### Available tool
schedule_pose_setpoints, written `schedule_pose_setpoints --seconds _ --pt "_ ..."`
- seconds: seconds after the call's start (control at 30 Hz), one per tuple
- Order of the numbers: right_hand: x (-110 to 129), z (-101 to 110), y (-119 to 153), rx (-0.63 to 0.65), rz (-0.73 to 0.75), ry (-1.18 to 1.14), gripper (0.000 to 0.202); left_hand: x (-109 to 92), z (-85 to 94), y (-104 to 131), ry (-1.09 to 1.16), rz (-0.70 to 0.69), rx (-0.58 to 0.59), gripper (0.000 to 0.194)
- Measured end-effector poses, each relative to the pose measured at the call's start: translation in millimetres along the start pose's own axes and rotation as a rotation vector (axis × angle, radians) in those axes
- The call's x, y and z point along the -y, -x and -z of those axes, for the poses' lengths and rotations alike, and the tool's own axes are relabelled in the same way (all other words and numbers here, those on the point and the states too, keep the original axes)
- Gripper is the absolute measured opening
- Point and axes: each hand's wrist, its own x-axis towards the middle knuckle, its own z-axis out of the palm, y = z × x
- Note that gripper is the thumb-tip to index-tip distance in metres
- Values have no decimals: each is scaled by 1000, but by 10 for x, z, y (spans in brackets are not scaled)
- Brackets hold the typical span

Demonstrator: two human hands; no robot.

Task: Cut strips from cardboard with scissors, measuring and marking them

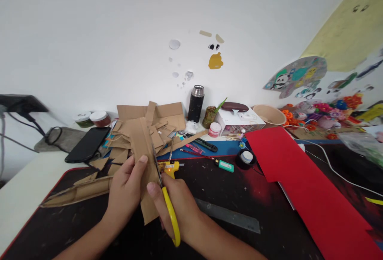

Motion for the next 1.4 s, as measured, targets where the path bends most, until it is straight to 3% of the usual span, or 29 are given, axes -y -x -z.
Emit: schedule_pose_setpoints --seconds 0.8,1.23,1.4 --pt "-3 -24 3 -80 54 71 41 33 -9 -6 29 9 -7 44" --pt "-21 -8 -30 -90 40 82 49 87 3 -54 58 8 36 49" --pt "-25 -6 -20 -105 62 75 41 72 51 -137 26 -15 115 56"
